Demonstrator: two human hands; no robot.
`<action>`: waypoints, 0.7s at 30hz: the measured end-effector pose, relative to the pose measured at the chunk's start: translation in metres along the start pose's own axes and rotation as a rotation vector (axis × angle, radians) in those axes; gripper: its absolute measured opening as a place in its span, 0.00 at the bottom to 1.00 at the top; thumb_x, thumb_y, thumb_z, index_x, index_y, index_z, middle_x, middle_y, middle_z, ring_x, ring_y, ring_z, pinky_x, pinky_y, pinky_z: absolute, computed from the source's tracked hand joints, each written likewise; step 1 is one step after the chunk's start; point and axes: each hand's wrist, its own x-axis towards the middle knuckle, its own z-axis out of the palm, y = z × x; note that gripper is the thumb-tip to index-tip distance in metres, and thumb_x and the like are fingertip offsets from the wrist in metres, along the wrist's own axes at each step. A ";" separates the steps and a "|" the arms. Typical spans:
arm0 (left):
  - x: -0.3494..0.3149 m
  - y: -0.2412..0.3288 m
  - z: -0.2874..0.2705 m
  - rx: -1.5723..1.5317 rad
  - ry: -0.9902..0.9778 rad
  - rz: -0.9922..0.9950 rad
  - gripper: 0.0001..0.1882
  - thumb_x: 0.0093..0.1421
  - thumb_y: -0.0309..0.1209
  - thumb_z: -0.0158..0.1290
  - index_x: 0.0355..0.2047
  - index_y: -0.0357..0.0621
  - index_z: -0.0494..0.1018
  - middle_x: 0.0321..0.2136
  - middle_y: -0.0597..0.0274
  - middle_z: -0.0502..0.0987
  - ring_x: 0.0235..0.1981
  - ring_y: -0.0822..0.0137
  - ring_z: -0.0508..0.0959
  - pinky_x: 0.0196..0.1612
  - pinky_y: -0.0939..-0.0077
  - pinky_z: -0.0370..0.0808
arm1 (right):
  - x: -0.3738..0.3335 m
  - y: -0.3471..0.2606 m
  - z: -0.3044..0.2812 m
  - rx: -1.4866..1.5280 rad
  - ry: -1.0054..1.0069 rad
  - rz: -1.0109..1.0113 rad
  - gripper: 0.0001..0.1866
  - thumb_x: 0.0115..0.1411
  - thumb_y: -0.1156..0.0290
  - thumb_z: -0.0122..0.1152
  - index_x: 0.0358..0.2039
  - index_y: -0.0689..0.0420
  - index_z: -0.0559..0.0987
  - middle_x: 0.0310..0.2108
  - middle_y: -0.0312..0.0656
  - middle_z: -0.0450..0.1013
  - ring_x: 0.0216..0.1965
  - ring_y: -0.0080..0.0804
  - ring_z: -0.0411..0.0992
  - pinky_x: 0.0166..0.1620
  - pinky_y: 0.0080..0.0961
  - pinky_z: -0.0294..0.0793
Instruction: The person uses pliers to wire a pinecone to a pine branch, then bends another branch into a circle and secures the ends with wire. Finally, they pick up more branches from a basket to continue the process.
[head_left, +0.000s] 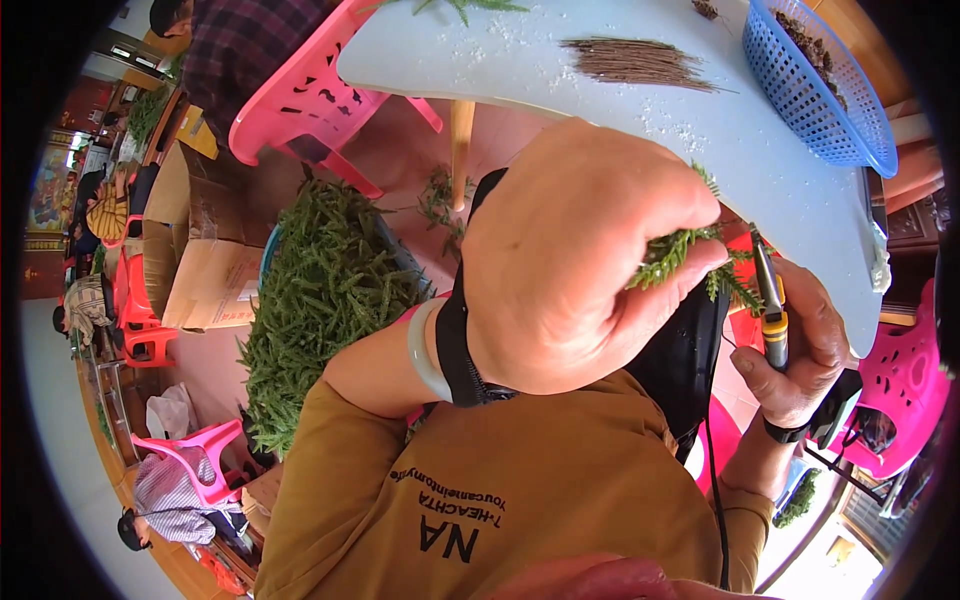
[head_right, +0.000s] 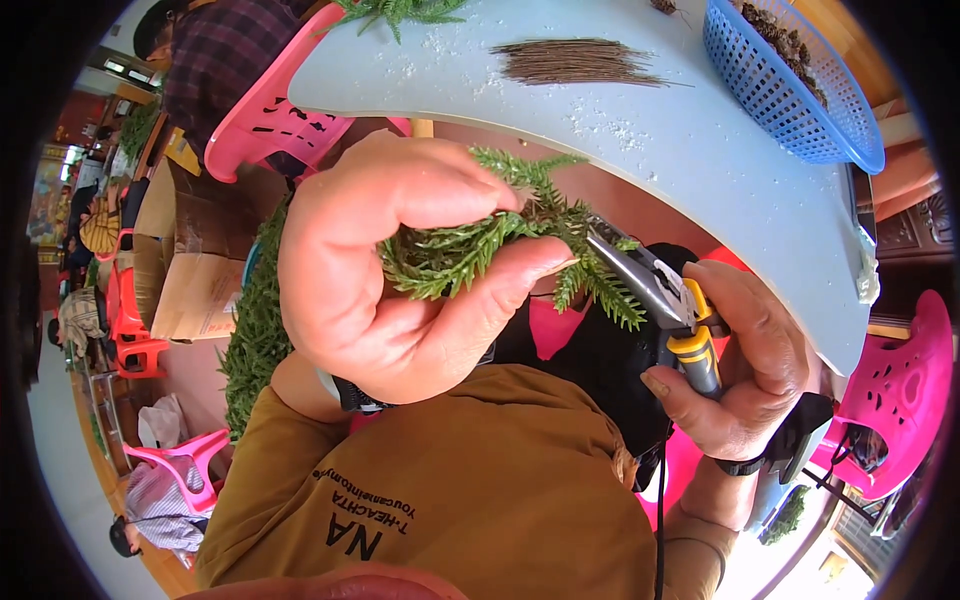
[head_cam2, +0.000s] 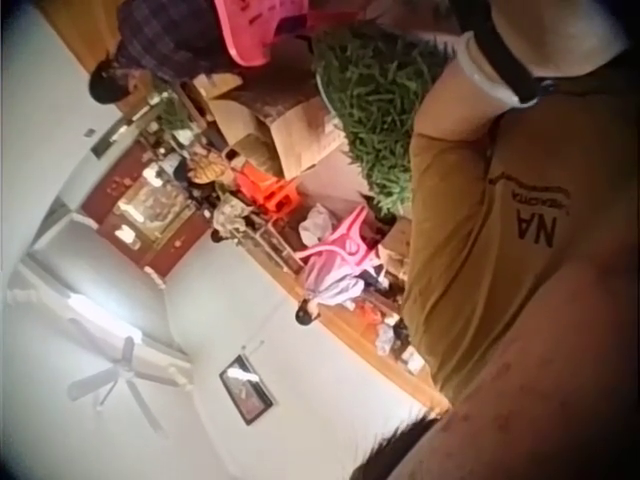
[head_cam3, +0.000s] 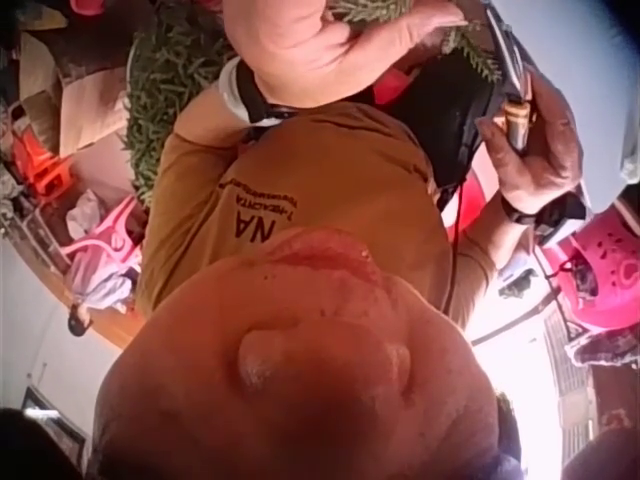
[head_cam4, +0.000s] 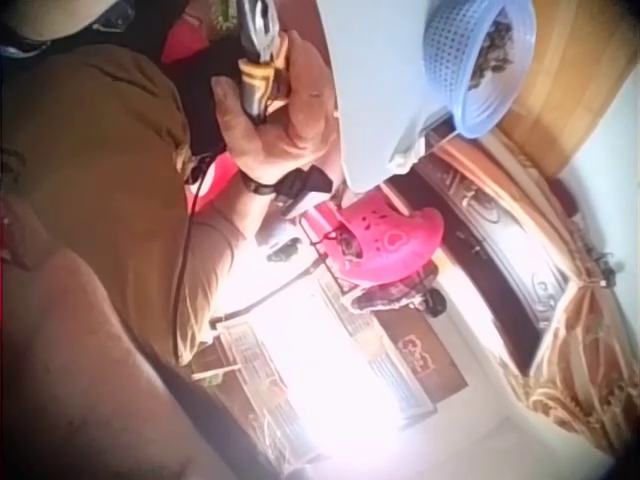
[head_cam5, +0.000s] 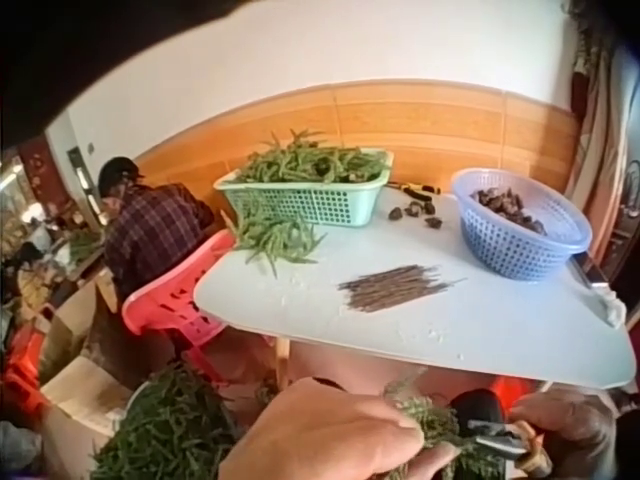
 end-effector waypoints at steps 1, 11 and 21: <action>0.000 0.000 0.001 0.000 0.006 0.015 0.18 0.38 0.19 0.63 0.31 0.40 0.71 0.25 0.62 0.73 0.26 0.62 0.74 0.28 0.74 0.69 | 0.000 0.000 0.001 0.001 0.004 -0.009 0.32 0.33 0.71 0.69 0.42 0.70 0.74 0.39 0.50 0.73 0.38 0.36 0.72 0.45 0.29 0.69; 0.000 -0.004 -0.011 0.194 -0.168 0.243 0.21 0.40 0.17 0.64 0.36 0.39 0.70 0.31 0.58 0.74 0.27 0.64 0.73 0.29 0.77 0.68 | 0.005 -0.003 0.003 -0.053 -0.006 -0.033 0.31 0.31 0.70 0.69 0.40 0.68 0.76 0.35 0.49 0.74 0.34 0.36 0.73 0.41 0.24 0.70; -0.002 -0.010 -0.003 0.400 -0.037 0.479 0.21 0.39 0.16 0.62 0.35 0.41 0.70 0.30 0.59 0.75 0.22 0.65 0.70 0.26 0.77 0.67 | -0.002 -0.016 0.014 0.032 -0.002 0.098 0.33 0.33 0.75 0.69 0.44 0.69 0.74 0.40 0.48 0.72 0.38 0.32 0.71 0.43 0.23 0.70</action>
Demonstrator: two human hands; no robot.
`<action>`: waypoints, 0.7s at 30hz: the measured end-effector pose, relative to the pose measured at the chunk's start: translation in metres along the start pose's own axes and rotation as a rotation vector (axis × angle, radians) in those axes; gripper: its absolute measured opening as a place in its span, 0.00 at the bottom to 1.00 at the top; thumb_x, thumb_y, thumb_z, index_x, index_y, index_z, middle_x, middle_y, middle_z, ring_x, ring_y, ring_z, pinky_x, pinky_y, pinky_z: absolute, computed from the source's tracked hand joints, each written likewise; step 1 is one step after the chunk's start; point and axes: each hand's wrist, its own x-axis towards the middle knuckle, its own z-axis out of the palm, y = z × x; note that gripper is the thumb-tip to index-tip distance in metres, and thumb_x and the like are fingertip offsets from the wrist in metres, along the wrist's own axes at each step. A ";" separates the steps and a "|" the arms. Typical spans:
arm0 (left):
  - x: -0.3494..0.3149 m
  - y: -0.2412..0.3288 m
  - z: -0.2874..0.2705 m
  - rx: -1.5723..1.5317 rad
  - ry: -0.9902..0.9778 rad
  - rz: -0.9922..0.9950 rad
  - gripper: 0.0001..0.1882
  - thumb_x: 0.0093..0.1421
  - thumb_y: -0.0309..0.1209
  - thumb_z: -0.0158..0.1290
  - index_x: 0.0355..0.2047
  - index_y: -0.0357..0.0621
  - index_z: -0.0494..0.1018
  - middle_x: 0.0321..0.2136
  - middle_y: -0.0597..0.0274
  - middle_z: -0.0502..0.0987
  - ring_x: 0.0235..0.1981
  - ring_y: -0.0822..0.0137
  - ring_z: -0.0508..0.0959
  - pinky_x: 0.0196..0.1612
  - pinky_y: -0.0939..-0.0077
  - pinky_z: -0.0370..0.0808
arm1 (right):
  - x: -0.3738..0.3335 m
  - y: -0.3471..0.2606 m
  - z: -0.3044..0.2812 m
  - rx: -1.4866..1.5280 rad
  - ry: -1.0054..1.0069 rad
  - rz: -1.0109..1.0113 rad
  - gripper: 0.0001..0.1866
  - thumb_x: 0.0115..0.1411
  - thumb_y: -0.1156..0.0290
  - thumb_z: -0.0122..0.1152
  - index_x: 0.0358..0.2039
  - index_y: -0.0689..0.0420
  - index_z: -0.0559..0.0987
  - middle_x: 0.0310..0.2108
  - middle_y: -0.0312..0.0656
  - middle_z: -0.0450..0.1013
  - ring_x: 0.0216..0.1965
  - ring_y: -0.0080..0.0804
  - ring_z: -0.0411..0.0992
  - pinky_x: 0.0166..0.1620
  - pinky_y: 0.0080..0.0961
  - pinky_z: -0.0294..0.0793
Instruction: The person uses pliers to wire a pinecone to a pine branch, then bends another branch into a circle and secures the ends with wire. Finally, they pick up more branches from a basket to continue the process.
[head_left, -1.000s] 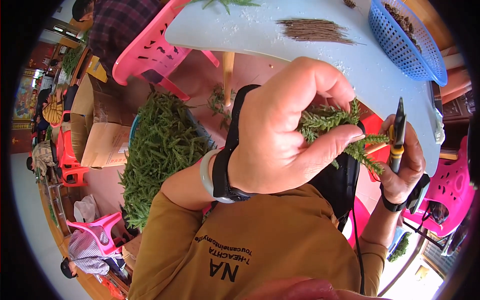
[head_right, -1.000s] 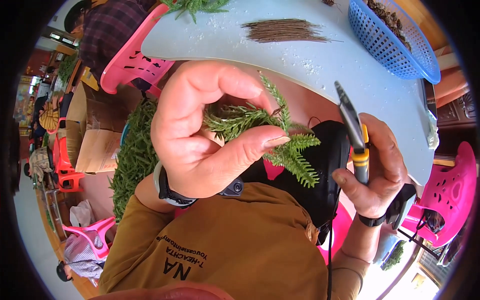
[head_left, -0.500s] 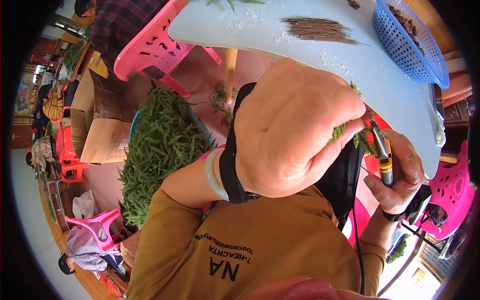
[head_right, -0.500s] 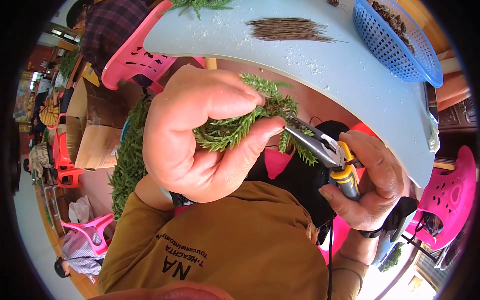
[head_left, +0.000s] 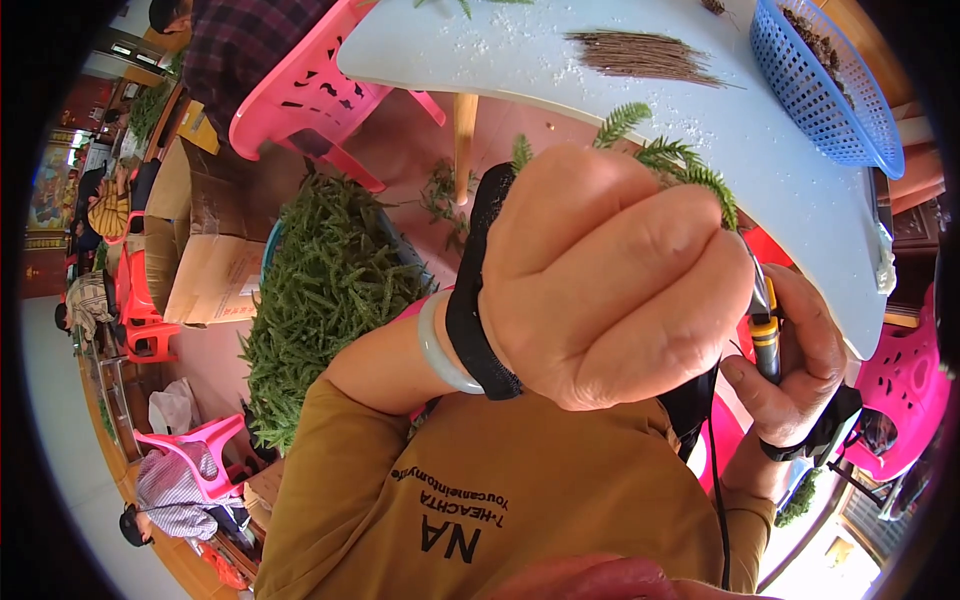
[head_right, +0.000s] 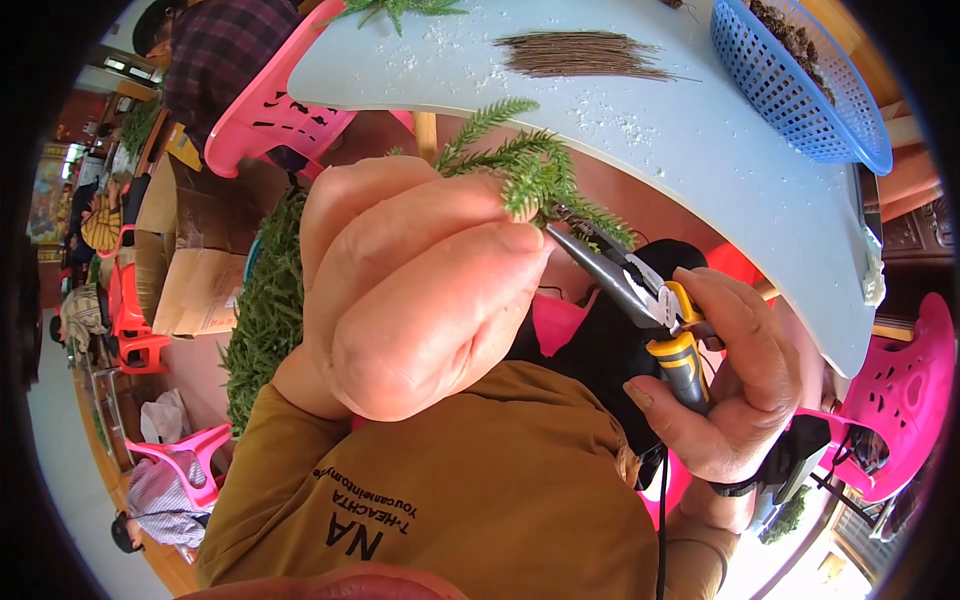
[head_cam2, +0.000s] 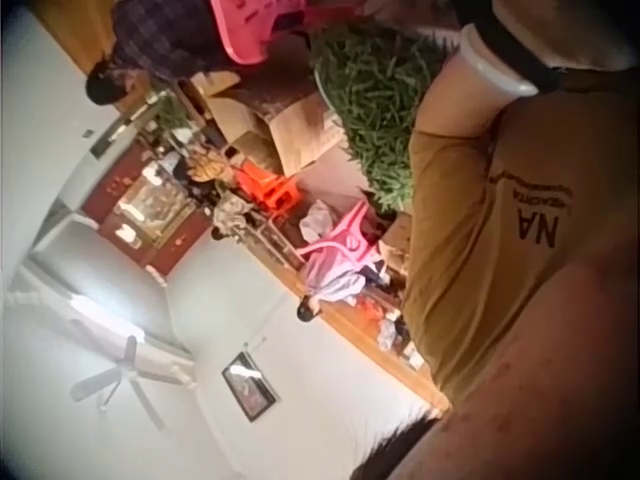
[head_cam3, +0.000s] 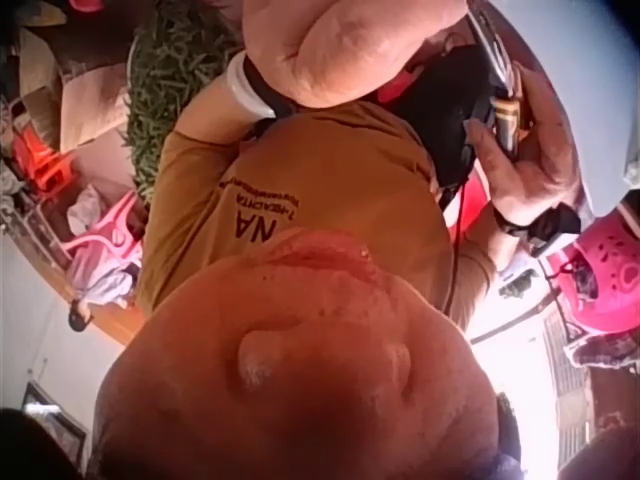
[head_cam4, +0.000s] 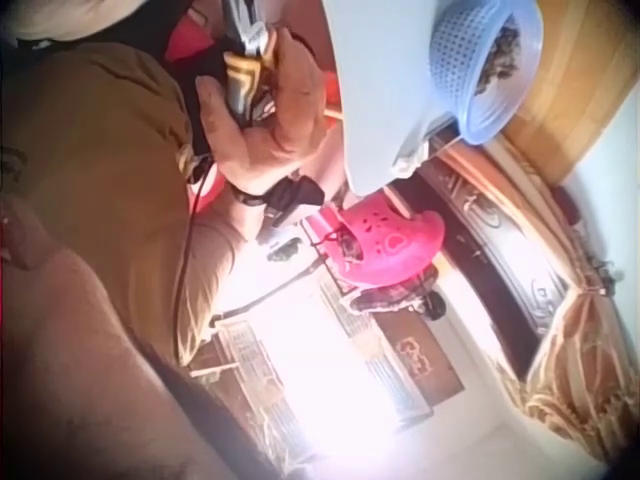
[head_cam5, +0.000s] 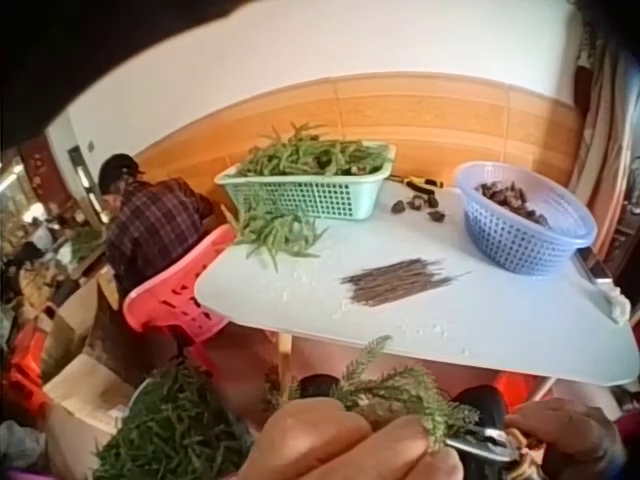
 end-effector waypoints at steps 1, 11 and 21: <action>-0.001 0.000 0.001 0.016 0.020 0.009 0.21 0.39 0.16 0.62 0.36 0.41 0.70 0.30 0.59 0.75 0.22 0.65 0.70 0.25 0.77 0.67 | -0.001 -0.001 0.001 0.021 -0.007 0.030 0.33 0.33 0.76 0.69 0.45 0.69 0.73 0.41 0.47 0.72 0.39 0.32 0.71 0.43 0.23 0.70; -0.003 0.002 0.004 0.102 0.032 0.018 0.20 0.41 0.18 0.60 0.36 0.41 0.69 0.28 0.60 0.75 0.23 0.67 0.71 0.25 0.77 0.67 | -0.001 -0.010 0.006 0.007 0.035 0.096 0.33 0.33 0.76 0.68 0.46 0.69 0.73 0.40 0.46 0.72 0.39 0.31 0.71 0.43 0.22 0.70; -0.004 -0.010 0.022 -0.051 0.080 -0.091 0.16 0.40 0.20 0.56 0.32 0.37 0.70 0.25 0.59 0.74 0.21 0.64 0.70 0.24 0.75 0.67 | 0.004 -0.011 -0.002 -0.357 0.113 -0.097 0.35 0.30 0.77 0.65 0.45 0.69 0.73 0.40 0.49 0.72 0.38 0.35 0.71 0.43 0.26 0.70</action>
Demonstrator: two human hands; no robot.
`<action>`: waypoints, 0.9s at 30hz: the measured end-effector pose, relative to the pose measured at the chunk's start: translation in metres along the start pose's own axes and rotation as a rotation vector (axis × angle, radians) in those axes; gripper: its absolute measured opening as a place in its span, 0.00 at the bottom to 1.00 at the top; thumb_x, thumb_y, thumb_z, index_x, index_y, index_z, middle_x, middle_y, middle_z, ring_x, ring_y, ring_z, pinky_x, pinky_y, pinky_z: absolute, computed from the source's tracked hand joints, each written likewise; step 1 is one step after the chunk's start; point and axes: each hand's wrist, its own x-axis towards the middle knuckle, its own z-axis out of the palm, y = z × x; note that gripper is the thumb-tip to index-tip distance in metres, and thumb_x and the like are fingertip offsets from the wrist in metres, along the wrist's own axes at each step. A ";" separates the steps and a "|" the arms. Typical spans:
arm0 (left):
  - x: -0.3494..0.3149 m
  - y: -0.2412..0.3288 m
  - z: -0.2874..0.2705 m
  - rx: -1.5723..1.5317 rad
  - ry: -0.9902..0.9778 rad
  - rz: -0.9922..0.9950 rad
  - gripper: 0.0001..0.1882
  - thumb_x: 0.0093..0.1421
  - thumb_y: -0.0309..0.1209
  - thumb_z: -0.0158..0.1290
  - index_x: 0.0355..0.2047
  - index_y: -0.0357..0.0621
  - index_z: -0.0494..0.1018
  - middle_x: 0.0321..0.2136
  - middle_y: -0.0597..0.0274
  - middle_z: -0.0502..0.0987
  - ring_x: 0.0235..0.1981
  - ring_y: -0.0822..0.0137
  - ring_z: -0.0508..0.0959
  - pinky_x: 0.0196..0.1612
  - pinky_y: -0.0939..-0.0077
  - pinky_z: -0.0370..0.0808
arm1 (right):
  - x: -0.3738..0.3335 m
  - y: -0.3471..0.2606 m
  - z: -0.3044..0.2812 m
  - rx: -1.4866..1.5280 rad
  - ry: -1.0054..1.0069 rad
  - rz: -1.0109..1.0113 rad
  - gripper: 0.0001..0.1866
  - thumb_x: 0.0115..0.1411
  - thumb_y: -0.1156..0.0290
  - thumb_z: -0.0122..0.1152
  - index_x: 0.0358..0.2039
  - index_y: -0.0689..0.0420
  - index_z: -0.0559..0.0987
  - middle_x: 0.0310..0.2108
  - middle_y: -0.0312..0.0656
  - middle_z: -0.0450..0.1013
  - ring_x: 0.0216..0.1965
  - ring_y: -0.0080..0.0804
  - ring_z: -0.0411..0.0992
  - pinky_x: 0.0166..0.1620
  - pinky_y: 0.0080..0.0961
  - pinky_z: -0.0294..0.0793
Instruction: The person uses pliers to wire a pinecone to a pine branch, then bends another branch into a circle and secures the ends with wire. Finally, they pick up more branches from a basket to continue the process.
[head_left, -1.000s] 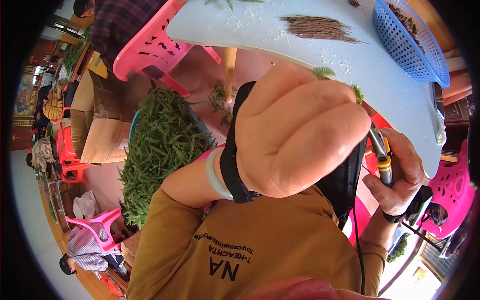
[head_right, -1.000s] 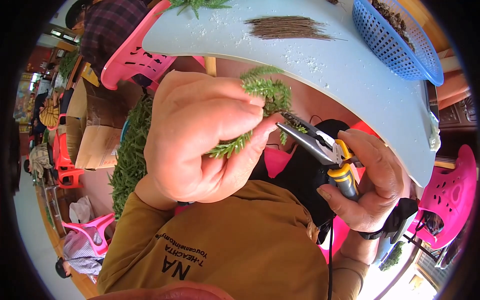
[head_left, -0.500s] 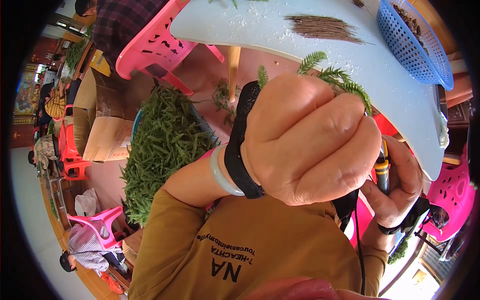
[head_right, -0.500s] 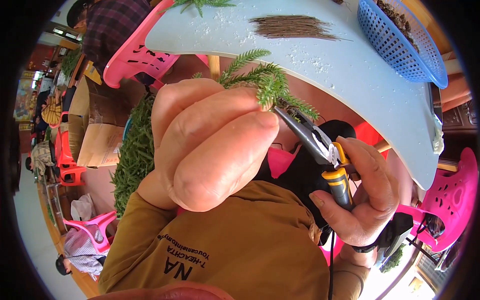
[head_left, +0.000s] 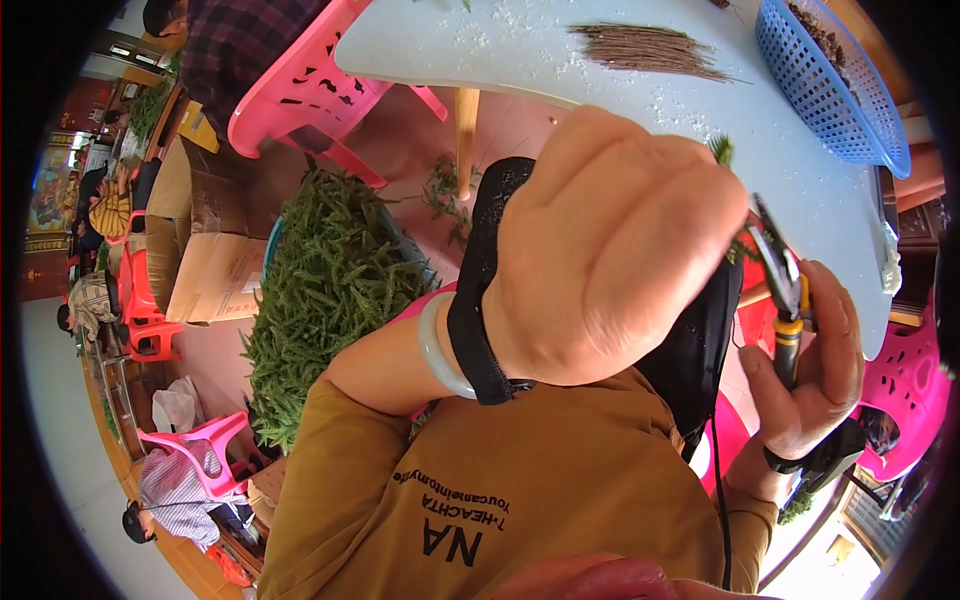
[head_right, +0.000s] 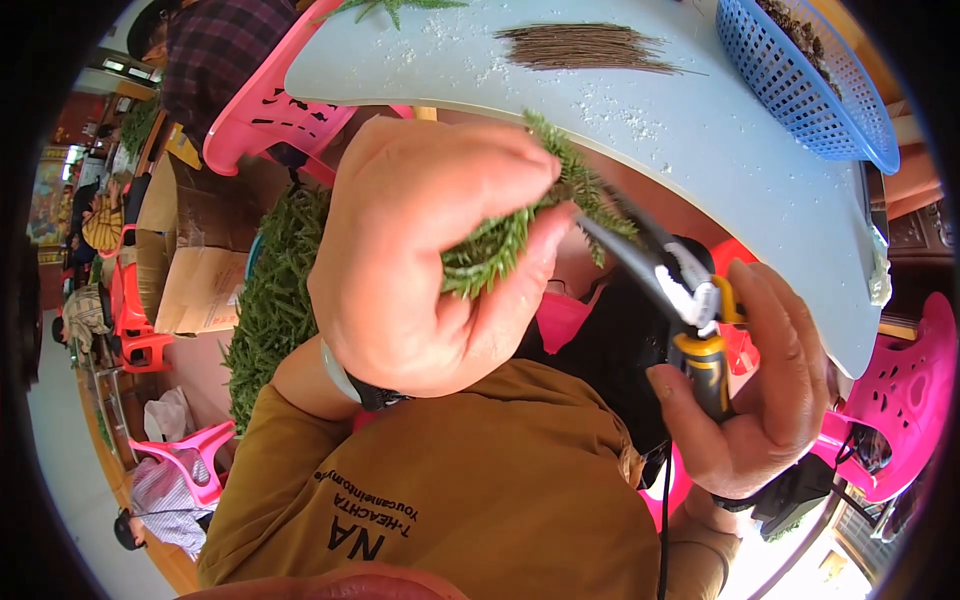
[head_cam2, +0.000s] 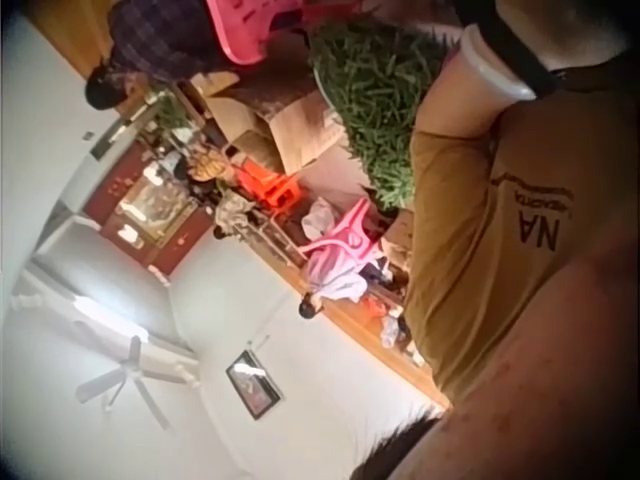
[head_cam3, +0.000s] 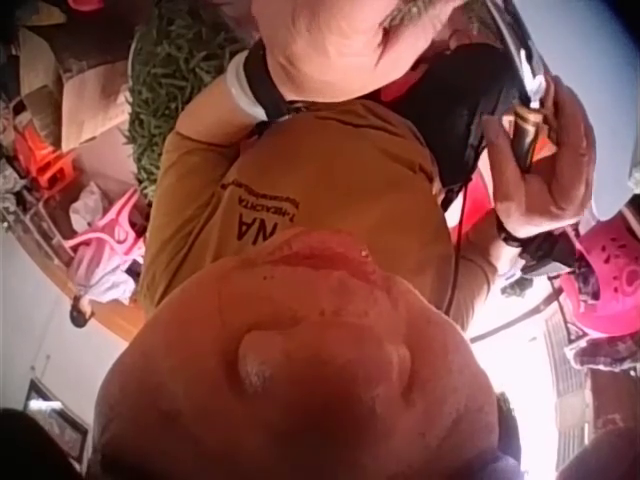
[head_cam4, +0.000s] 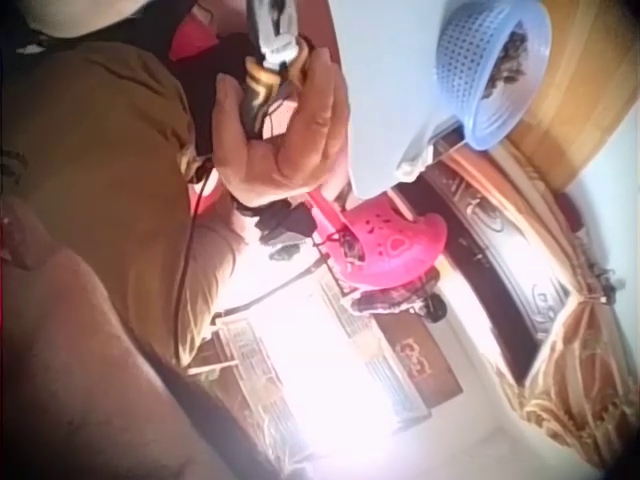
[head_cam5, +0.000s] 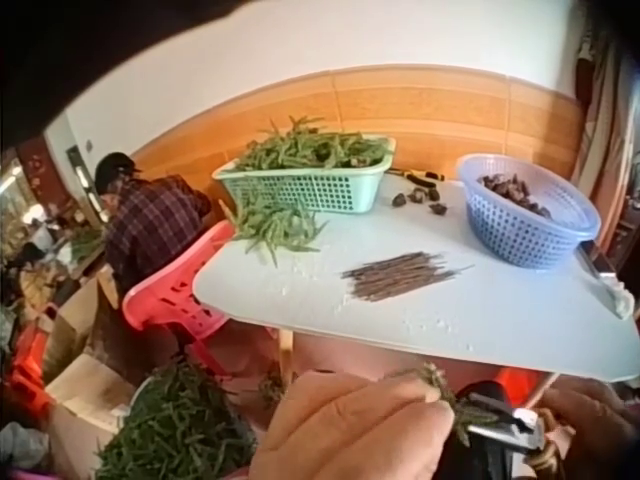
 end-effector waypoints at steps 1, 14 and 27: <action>-0.001 -0.001 0.004 -0.054 0.095 -0.039 0.14 0.39 0.21 0.53 0.30 0.36 0.70 0.24 0.59 0.72 0.20 0.64 0.69 0.22 0.75 0.67 | -0.001 -0.001 -0.001 -0.005 0.049 0.027 0.34 0.29 0.77 0.65 0.45 0.69 0.74 0.39 0.49 0.72 0.38 0.35 0.71 0.42 0.26 0.70; 0.011 0.005 -0.014 -0.164 -0.137 -0.136 0.15 0.42 0.14 0.60 0.31 0.33 0.70 0.21 0.57 0.73 0.17 0.62 0.72 0.20 0.74 0.66 | -0.006 -0.009 -0.002 0.138 -0.157 0.174 0.36 0.32 0.76 0.65 0.48 0.70 0.71 0.38 0.46 0.72 0.38 0.31 0.70 0.42 0.23 0.69; 0.010 0.010 -0.014 -0.030 -0.027 -0.031 0.15 0.38 0.15 0.61 0.29 0.35 0.72 0.23 0.59 0.74 0.19 0.62 0.72 0.21 0.74 0.66 | -0.008 -0.013 0.008 0.276 -0.124 0.271 0.34 0.35 0.76 0.67 0.48 0.70 0.71 0.40 0.48 0.72 0.40 0.32 0.71 0.44 0.22 0.69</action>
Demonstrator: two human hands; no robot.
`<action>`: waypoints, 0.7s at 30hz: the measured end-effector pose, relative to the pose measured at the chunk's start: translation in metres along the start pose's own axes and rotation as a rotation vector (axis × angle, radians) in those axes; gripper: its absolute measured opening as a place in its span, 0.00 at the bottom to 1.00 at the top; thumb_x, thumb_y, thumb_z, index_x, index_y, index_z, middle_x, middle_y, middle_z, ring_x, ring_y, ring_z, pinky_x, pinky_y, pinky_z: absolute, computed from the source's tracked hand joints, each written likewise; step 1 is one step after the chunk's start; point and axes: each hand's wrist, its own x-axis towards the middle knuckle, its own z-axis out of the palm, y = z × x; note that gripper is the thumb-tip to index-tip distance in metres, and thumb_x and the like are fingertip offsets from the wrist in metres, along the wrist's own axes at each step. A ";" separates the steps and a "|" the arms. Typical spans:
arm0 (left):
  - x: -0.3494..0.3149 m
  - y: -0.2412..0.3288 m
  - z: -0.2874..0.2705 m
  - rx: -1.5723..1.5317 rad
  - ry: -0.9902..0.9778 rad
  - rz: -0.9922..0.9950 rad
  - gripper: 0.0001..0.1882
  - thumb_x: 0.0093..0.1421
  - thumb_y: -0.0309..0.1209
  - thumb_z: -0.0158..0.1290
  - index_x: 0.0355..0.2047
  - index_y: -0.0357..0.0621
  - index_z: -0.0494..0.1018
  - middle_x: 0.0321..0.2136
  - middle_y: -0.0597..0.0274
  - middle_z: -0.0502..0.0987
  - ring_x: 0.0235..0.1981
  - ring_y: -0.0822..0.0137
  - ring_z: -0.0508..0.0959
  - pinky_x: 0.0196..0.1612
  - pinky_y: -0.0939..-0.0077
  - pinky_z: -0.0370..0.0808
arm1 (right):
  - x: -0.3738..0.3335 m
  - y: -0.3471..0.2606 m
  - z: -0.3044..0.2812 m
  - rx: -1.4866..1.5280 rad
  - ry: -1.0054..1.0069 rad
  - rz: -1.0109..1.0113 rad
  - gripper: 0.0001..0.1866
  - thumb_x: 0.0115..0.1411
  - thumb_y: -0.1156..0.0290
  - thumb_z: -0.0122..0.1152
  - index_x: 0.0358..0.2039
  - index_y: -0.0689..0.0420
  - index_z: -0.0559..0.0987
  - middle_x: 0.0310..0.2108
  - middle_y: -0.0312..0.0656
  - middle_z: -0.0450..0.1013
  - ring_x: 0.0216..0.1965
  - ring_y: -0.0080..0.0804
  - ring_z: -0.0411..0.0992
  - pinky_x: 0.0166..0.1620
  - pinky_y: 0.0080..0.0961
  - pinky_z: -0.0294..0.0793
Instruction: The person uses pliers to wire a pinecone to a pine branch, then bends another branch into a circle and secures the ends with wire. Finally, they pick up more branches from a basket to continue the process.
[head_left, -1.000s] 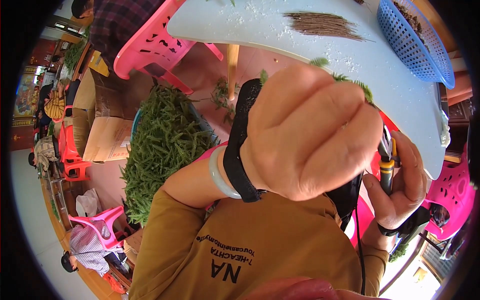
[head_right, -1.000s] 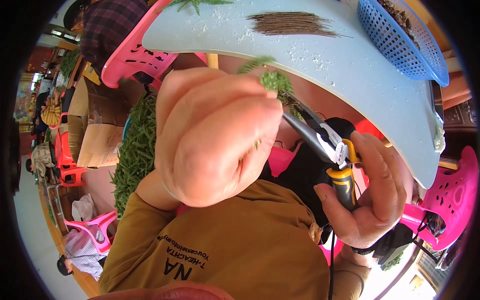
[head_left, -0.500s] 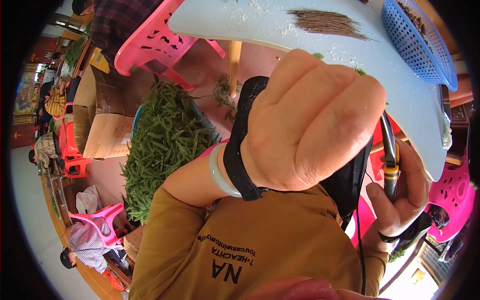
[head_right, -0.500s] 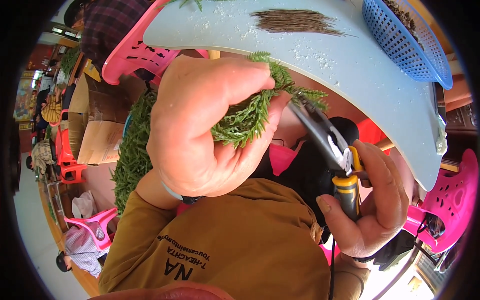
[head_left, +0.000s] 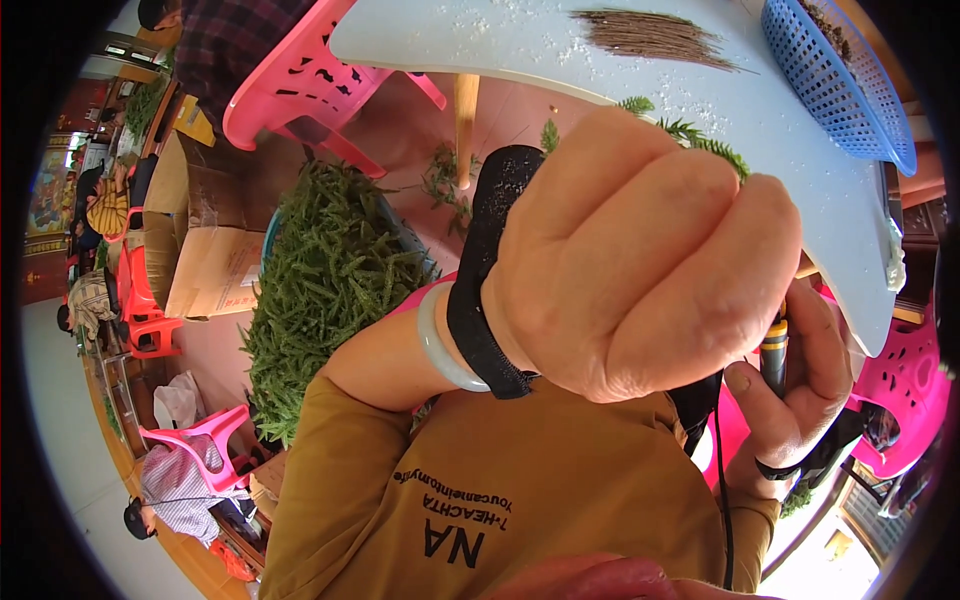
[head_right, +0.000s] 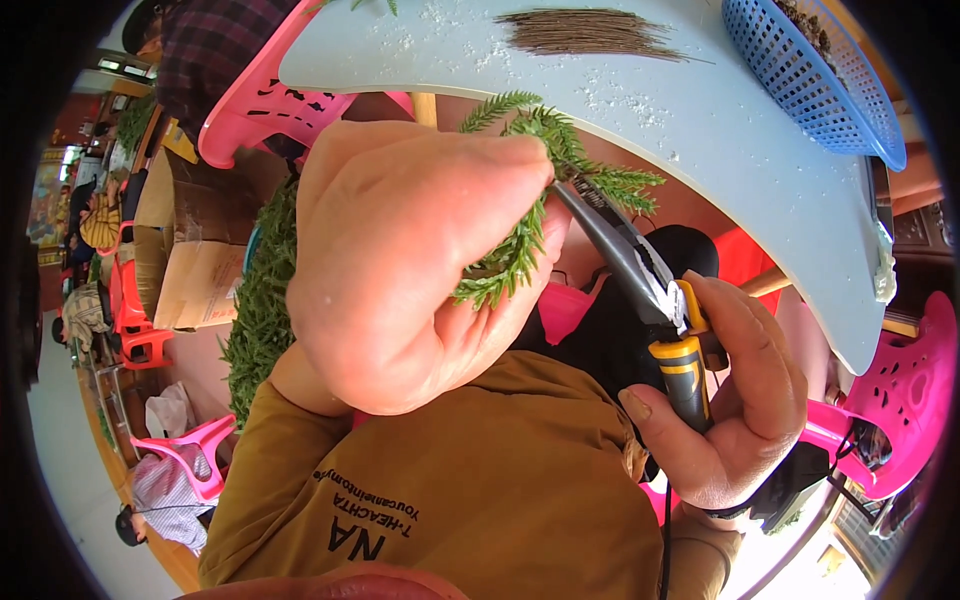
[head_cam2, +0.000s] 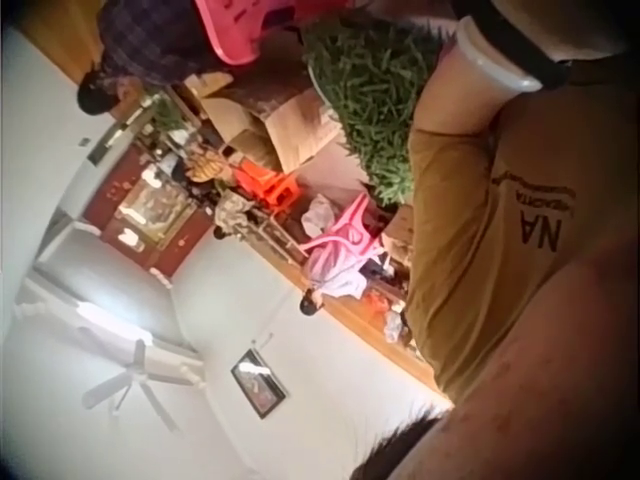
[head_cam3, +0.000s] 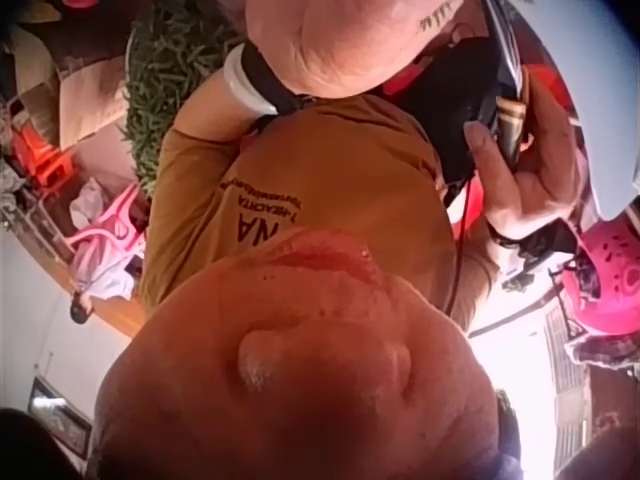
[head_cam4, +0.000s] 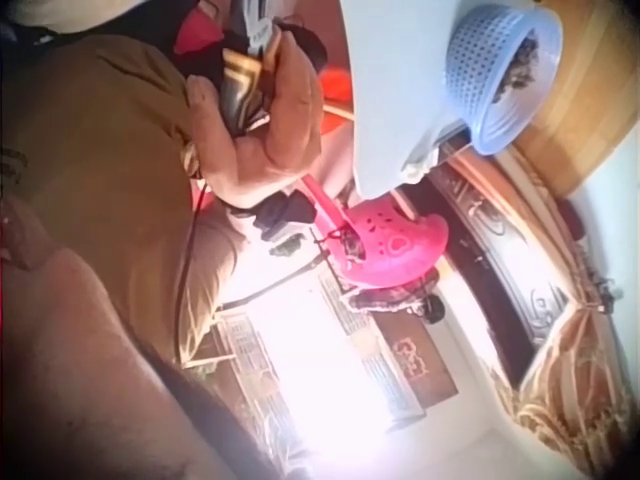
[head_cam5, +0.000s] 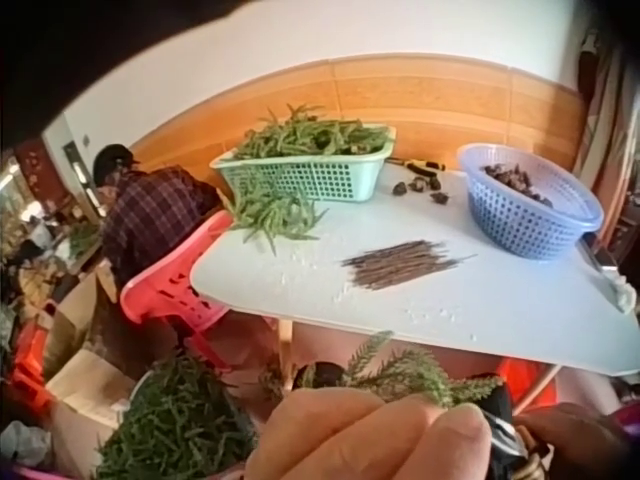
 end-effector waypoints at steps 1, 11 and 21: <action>-0.001 0.000 0.000 0.004 -0.012 0.005 0.16 0.38 0.15 0.61 0.30 0.35 0.72 0.23 0.59 0.74 0.19 0.61 0.72 0.21 0.74 0.66 | 0.000 0.000 0.000 -0.004 -0.004 -0.005 0.34 0.35 0.76 0.67 0.48 0.70 0.71 0.40 0.48 0.72 0.41 0.32 0.71 0.44 0.23 0.70; -0.007 0.000 -0.002 0.044 -0.108 0.022 0.18 0.37 0.16 0.61 0.32 0.36 0.73 0.27 0.60 0.75 0.20 0.61 0.72 0.27 0.70 0.67 | -0.002 0.003 0.003 -0.016 -0.022 -0.018 0.33 0.37 0.77 0.67 0.48 0.70 0.71 0.39 0.48 0.72 0.39 0.31 0.71 0.43 0.23 0.71; -0.003 0.002 -0.003 0.111 -0.168 0.023 0.18 0.37 0.17 0.62 0.33 0.36 0.74 0.26 0.59 0.75 0.22 0.59 0.72 0.27 0.70 0.67 | 0.000 0.005 0.004 -0.101 -0.027 -0.074 0.31 0.38 0.82 0.66 0.47 0.69 0.71 0.39 0.47 0.72 0.38 0.28 0.72 0.39 0.19 0.72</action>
